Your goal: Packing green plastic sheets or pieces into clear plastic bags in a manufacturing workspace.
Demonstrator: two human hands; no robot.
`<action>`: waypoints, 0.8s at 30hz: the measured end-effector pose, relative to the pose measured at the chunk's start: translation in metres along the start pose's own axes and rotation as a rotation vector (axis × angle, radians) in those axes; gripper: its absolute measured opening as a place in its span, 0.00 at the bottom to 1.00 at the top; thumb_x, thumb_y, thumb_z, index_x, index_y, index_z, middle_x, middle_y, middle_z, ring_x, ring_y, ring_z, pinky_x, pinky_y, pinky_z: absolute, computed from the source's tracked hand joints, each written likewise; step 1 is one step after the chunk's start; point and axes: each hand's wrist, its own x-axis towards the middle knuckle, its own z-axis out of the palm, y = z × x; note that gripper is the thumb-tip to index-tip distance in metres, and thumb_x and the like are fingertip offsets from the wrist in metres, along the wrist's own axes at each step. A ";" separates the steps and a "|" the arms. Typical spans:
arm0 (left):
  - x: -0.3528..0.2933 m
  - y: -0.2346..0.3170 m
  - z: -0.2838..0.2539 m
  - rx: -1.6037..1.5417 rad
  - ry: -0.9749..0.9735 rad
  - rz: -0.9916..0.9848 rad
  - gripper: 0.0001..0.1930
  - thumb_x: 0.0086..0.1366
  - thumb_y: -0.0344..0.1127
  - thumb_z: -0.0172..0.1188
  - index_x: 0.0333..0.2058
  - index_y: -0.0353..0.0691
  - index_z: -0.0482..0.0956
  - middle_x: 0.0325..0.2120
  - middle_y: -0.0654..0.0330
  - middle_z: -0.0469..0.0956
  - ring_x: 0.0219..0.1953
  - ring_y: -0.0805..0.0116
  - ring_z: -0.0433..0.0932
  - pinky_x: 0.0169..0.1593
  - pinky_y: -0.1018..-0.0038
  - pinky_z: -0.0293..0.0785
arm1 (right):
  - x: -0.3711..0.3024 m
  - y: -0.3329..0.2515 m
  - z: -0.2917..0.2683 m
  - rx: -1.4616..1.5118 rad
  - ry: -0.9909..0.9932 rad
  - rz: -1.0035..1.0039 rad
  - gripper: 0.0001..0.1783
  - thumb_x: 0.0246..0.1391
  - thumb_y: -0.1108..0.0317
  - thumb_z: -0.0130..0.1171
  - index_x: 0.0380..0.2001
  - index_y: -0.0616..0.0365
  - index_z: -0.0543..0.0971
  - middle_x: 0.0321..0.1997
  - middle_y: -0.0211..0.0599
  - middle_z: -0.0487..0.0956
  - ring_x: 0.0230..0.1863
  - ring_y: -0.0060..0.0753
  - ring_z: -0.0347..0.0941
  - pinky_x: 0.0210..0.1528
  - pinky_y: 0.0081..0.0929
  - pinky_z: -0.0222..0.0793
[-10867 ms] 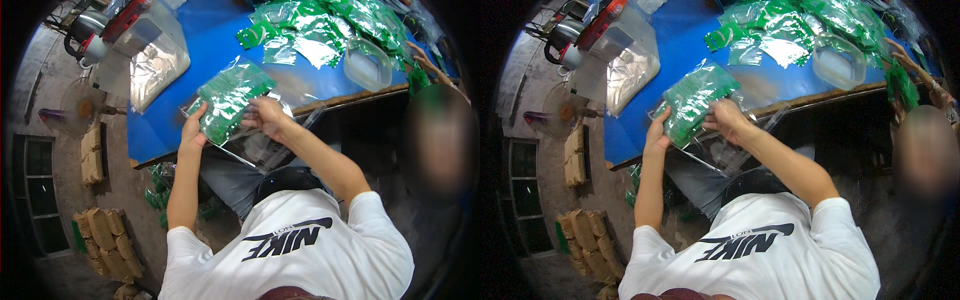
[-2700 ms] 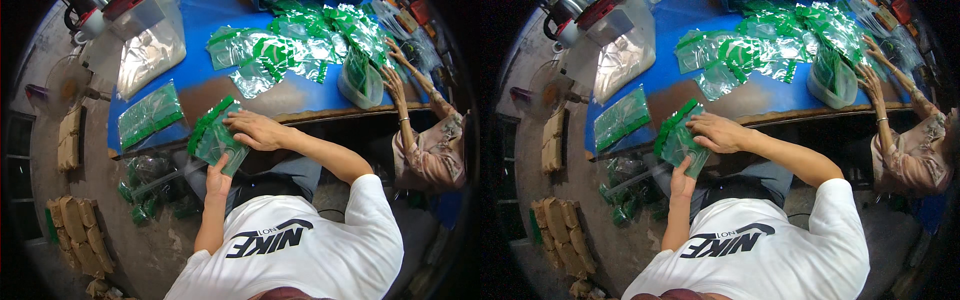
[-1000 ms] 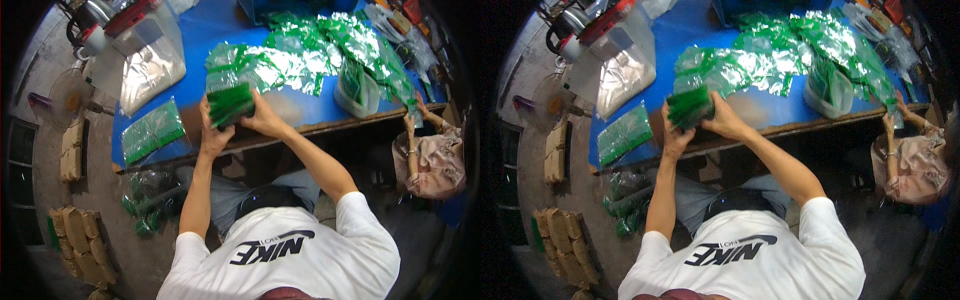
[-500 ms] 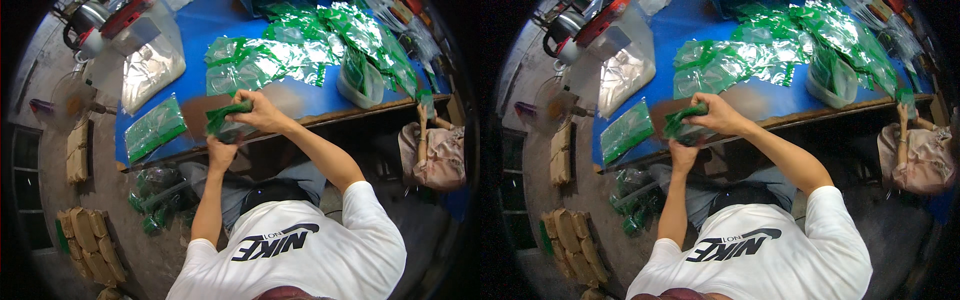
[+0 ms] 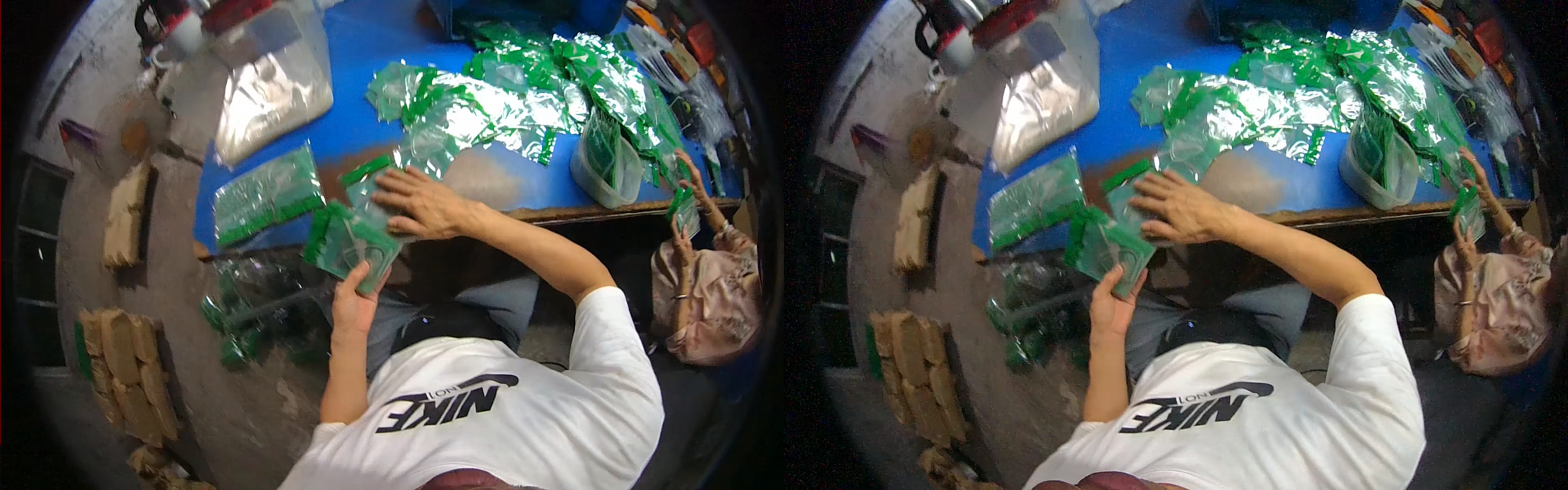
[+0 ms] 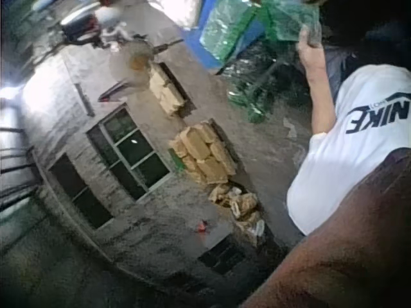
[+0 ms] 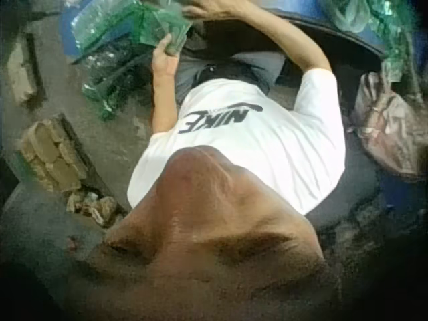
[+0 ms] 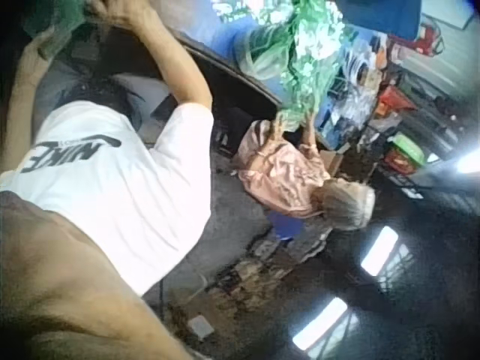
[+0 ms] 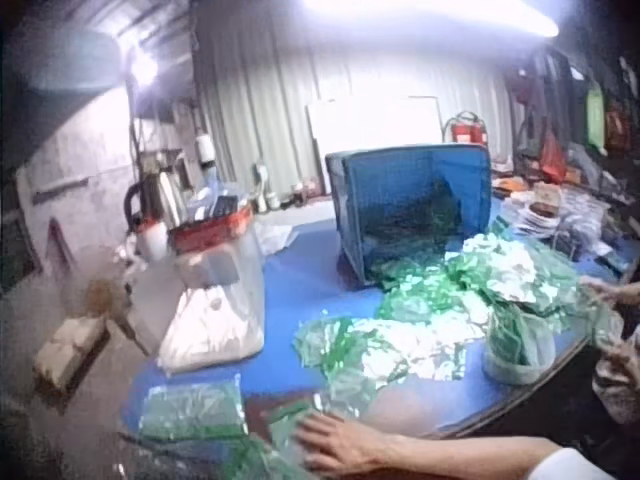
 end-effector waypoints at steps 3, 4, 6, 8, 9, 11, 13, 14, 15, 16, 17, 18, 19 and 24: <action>-0.004 -0.003 0.011 0.093 -0.027 0.036 0.20 0.65 0.24 0.58 0.56 0.40 0.72 0.50 0.58 0.78 0.50 0.61 0.80 0.53 0.62 0.80 | 0.008 -0.030 -0.031 0.527 -0.256 0.084 0.29 0.67 0.49 0.44 0.61 0.58 0.71 0.67 0.54 0.67 0.72 0.52 0.57 0.73 0.54 0.48; -0.005 -0.006 0.008 0.086 -0.023 0.018 0.20 0.65 0.24 0.58 0.56 0.40 0.72 0.50 0.58 0.78 0.50 0.61 0.80 0.53 0.62 0.80 | 0.009 -0.021 -0.034 0.519 -0.009 0.104 0.27 0.67 0.51 0.45 0.60 0.60 0.72 0.65 0.54 0.68 0.71 0.51 0.58 0.74 0.54 0.47; 0.002 -0.008 0.004 0.120 -0.088 0.061 0.20 0.66 0.25 0.58 0.56 0.39 0.72 0.51 0.58 0.77 0.53 0.61 0.78 0.55 0.61 0.78 | 0.013 0.023 -0.040 -0.148 0.149 0.184 0.29 0.67 0.50 0.47 0.61 0.60 0.71 0.66 0.56 0.67 0.73 0.53 0.55 0.75 0.50 0.44; -0.004 -0.012 0.002 0.075 -0.089 0.052 0.21 0.64 0.23 0.59 0.56 0.39 0.72 0.52 0.58 0.77 0.55 0.61 0.77 0.59 0.61 0.76 | 0.003 0.030 -0.041 -0.256 0.057 0.193 0.30 0.66 0.49 0.48 0.60 0.61 0.71 0.66 0.56 0.67 0.72 0.54 0.55 0.75 0.49 0.43; -0.009 -0.016 0.004 0.014 -0.088 0.042 0.22 0.63 0.22 0.60 0.56 0.39 0.72 0.51 0.59 0.77 0.55 0.61 0.76 0.60 0.61 0.75 | -0.004 0.031 -0.041 -0.358 -0.038 0.198 0.31 0.65 0.48 0.49 0.60 0.61 0.72 0.66 0.56 0.67 0.72 0.55 0.55 0.76 0.49 0.42; -0.017 -0.025 0.002 -0.123 -0.087 -0.029 0.25 0.60 0.19 0.63 0.56 0.40 0.73 0.51 0.60 0.77 0.55 0.61 0.76 0.63 0.61 0.72 | -0.005 -0.003 -0.048 -0.290 -0.072 0.133 0.29 0.62 0.51 0.53 0.57 0.63 0.74 0.54 0.51 0.72 0.62 0.55 0.64 0.68 0.51 0.54; -0.012 -0.040 -0.003 -0.145 -0.066 -0.082 0.25 0.61 0.21 0.63 0.57 0.39 0.71 0.53 0.57 0.76 0.57 0.58 0.75 0.63 0.59 0.72 | -0.010 -0.024 -0.042 -0.220 -0.120 0.128 0.26 0.61 0.54 0.55 0.55 0.63 0.75 0.49 0.49 0.73 0.57 0.54 0.67 0.64 0.51 0.59; -0.006 -0.046 -0.002 -0.160 -0.053 -0.125 0.25 0.62 0.23 0.63 0.58 0.38 0.69 0.55 0.54 0.75 0.58 0.55 0.74 0.64 0.57 0.72 | -0.014 -0.027 -0.032 -0.147 -0.079 0.108 0.23 0.60 0.58 0.56 0.53 0.63 0.76 0.45 0.47 0.73 0.52 0.53 0.69 0.59 0.49 0.63; -0.002 -0.053 0.001 -0.164 -0.086 -0.116 0.24 0.63 0.24 0.63 0.57 0.37 0.70 0.54 0.54 0.75 0.57 0.56 0.75 0.63 0.57 0.72 | -0.017 -0.028 -0.026 -0.074 -0.037 0.087 0.21 0.59 0.61 0.57 0.52 0.62 0.77 0.41 0.46 0.73 0.48 0.52 0.70 0.53 0.48 0.67; 0.003 -0.055 0.004 -0.171 -0.085 -0.117 0.24 0.63 0.24 0.63 0.57 0.37 0.70 0.54 0.54 0.75 0.57 0.56 0.75 0.63 0.57 0.72 | -0.018 -0.024 -0.030 -0.076 -0.044 0.085 0.21 0.59 0.61 0.57 0.52 0.62 0.77 0.41 0.46 0.73 0.48 0.52 0.70 0.53 0.48 0.67; 0.007 -0.055 0.007 -0.180 -0.084 -0.123 0.23 0.62 0.24 0.64 0.57 0.38 0.71 0.54 0.55 0.75 0.57 0.58 0.75 0.63 0.58 0.72 | -0.017 -0.017 -0.038 0.092 -0.007 0.165 0.20 0.60 0.61 0.57 0.51 0.62 0.77 0.45 0.49 0.74 0.50 0.54 0.70 0.55 0.47 0.67; 0.008 -0.055 0.007 -0.188 -0.083 -0.127 0.23 0.62 0.24 0.64 0.56 0.38 0.71 0.54 0.56 0.75 0.56 0.59 0.76 0.63 0.58 0.72 | -0.017 -0.009 -0.049 0.262 0.030 0.244 0.19 0.61 0.61 0.56 0.50 0.61 0.78 0.48 0.52 0.74 0.52 0.56 0.71 0.57 0.47 0.67; 0.008 -0.055 0.007 -0.192 -0.085 -0.123 0.23 0.62 0.24 0.64 0.56 0.38 0.71 0.54 0.56 0.75 0.56 0.59 0.76 0.63 0.58 0.72 | -0.019 0.001 -0.064 0.019 0.209 0.240 0.23 0.61 0.57 0.57 0.54 0.60 0.75 0.55 0.58 0.73 0.54 0.60 0.71 0.58 0.48 0.68; 0.002 -0.048 0.007 0.109 -0.099 0.011 0.23 0.62 0.27 0.64 0.56 0.39 0.73 0.51 0.60 0.77 0.53 0.66 0.76 0.60 0.66 0.71 | -0.055 0.032 -0.061 -0.404 -0.048 0.421 0.48 0.55 0.32 0.53 0.65 0.61 0.66 0.67 0.54 0.63 0.73 0.59 0.50 0.73 0.61 0.41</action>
